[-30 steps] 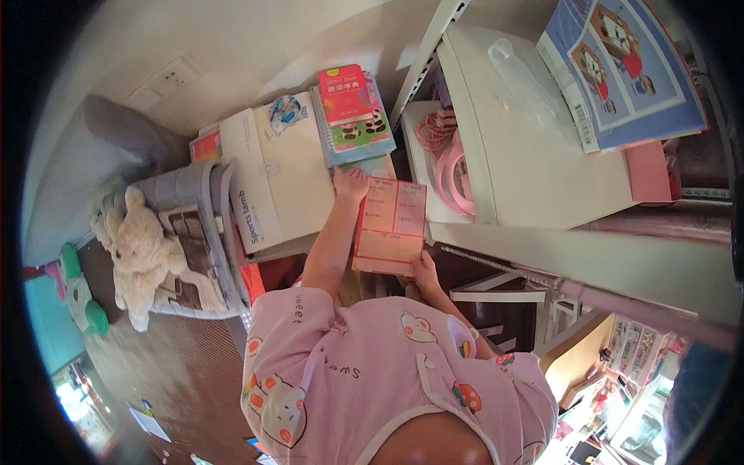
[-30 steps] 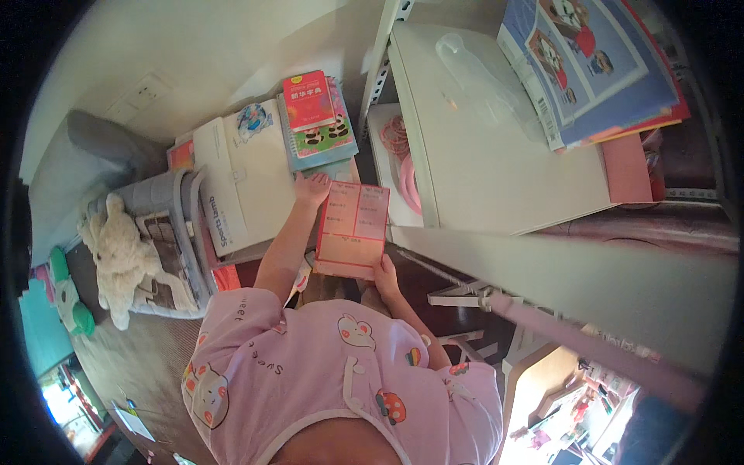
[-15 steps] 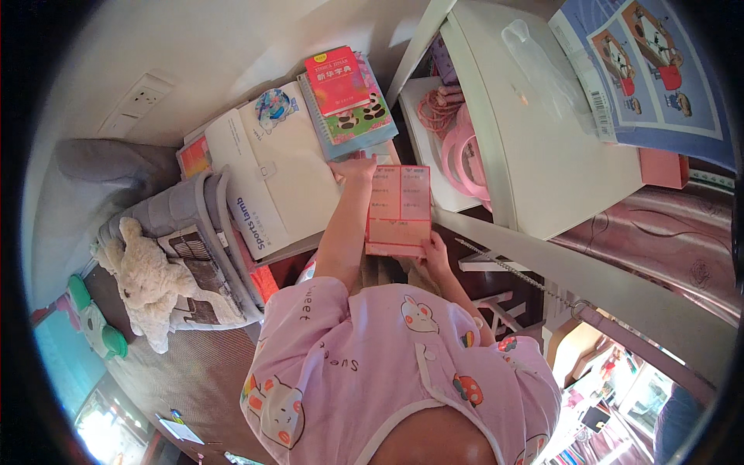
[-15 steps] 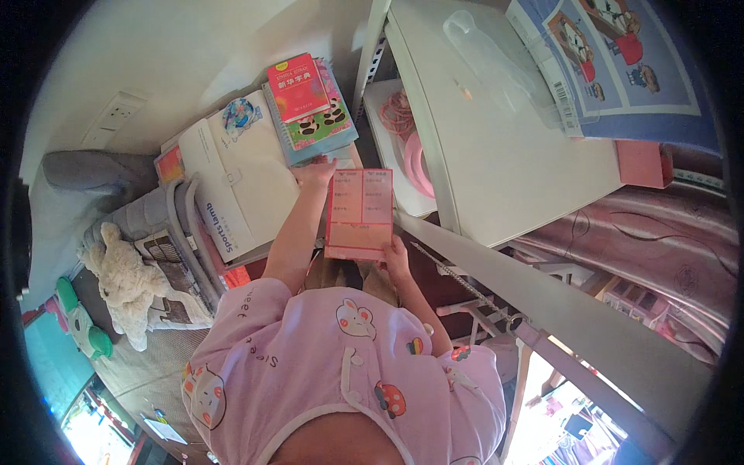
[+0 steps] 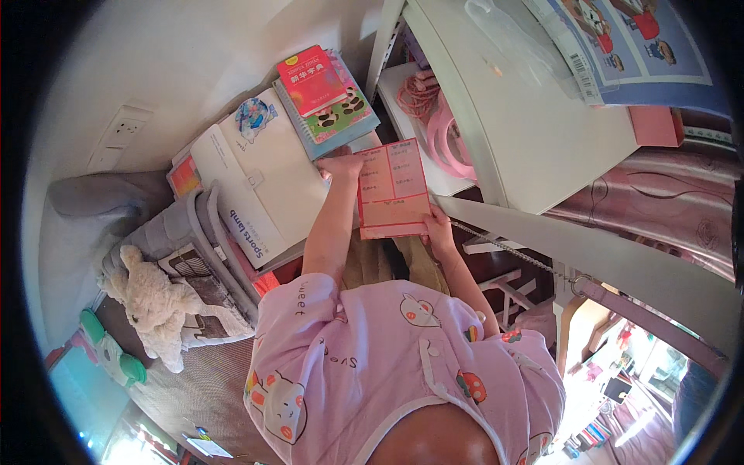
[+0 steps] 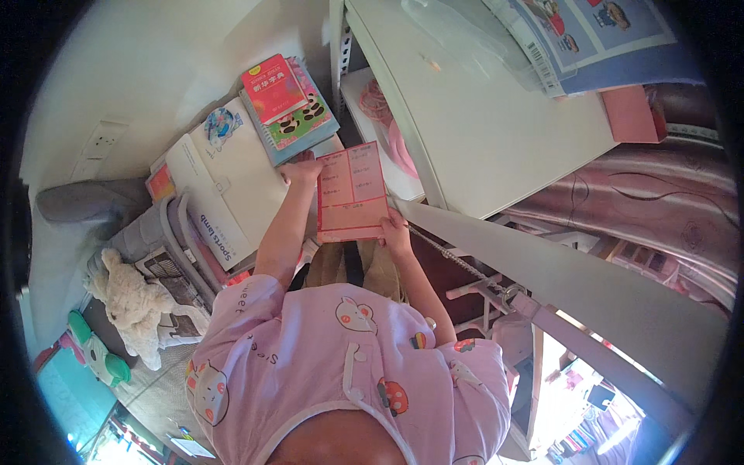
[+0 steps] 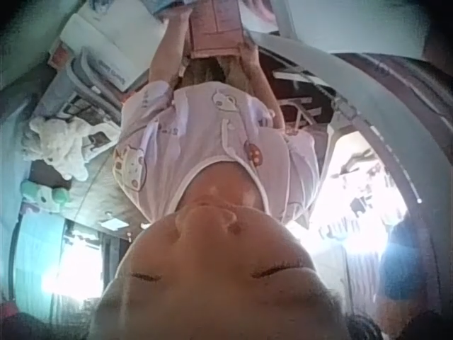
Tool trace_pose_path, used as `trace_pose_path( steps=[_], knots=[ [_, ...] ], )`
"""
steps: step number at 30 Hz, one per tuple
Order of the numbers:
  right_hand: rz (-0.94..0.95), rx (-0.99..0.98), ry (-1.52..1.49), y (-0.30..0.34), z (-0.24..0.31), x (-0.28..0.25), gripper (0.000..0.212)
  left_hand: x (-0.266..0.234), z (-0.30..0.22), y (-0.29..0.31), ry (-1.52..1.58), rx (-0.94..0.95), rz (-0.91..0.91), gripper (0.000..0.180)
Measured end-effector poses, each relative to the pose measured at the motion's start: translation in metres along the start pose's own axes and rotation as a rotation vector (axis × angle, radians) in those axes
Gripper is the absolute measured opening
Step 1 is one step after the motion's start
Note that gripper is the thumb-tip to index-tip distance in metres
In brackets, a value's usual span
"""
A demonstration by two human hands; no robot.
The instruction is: Organizing stationery, books, and small craft items on a desk and shelves.
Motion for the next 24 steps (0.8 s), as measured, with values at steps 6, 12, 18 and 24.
trace_pose_path(
  steps=[6,12,18,24],
  knots=[
    [-0.005,0.0,-0.009,-0.002,-0.008,-0.001,0.028,0.002,-0.006,-0.002,-0.041,-0.173,0.164,0.076],
    [0.02,0.012,0.021,-0.003,-0.002,0.001,0.027,0.012,-0.007,0.01,-0.145,-0.174,0.224,0.079],
    [0.008,-0.027,-0.022,-0.011,0.003,0.016,0.028,0.017,-0.008,0.023,-0.017,-0.221,0.161,0.075],
    [-0.016,-0.032,-0.02,-0.02,0.01,0.024,0.029,0.018,-0.013,0.016,0.002,-0.221,0.221,0.074]
  ],
)
Point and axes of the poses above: each hand's wrist, its own y-axis away from the middle knuckle, its own x-axis out of the palm, z = x × y, the point moved 9 cm from there along -y, towards the middle knuckle, and after that the axes turned 9 degrees about y, right-handed, at the moved point
